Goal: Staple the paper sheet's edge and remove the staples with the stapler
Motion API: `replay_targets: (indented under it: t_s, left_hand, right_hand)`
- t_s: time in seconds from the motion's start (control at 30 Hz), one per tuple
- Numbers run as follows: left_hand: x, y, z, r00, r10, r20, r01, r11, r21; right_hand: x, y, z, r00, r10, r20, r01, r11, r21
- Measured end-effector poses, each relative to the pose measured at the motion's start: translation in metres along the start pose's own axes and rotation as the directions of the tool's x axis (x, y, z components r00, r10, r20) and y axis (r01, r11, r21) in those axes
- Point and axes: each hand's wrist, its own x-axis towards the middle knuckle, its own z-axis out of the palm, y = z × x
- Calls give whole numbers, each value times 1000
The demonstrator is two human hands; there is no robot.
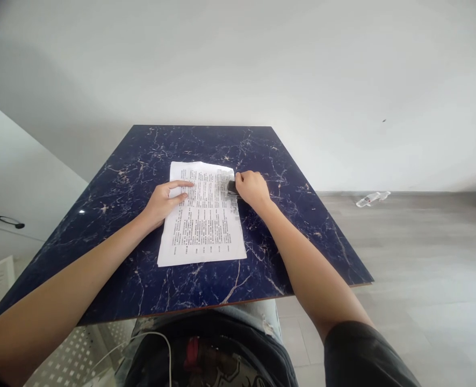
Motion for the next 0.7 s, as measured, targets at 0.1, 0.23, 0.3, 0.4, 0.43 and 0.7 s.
replay_targets:
  t_s: [0.1, 0.23, 0.3, 0.4, 0.43, 0.7]
  left_hand:
    - [0, -1, 0, 1000, 5, 10, -5, 1000, 1]
    - [0, 1, 2, 1000, -1, 11, 1, 1000, -7]
    - [-1, 3, 3, 1000, -9, 9, 9, 1000, -14]
    - [-1, 3, 4, 1000, -12, 12, 12, 1000, -10]
    - [0, 2, 4, 1000, -10, 15, 10, 1000, -5]
    - [1, 2, 8, 1000, 10, 18, -11, 1000, 21]
  right_hand:
    - [-2, -2, 0, 1000, -14, -2, 14, 1000, 20]
    - [-1, 0, 3, 1000, -20, -16, 20, 1000, 22]
    - [0, 1, 4, 999, -26, -24, 27, 999, 20]
    - [0, -1, 6, 999, -32, -18, 33, 999, 19]
    - [-1, -1, 6, 999, -34, -15, 34, 999, 17]
    - [-1, -7, 7, 999, -32, -20, 32, 999, -3]
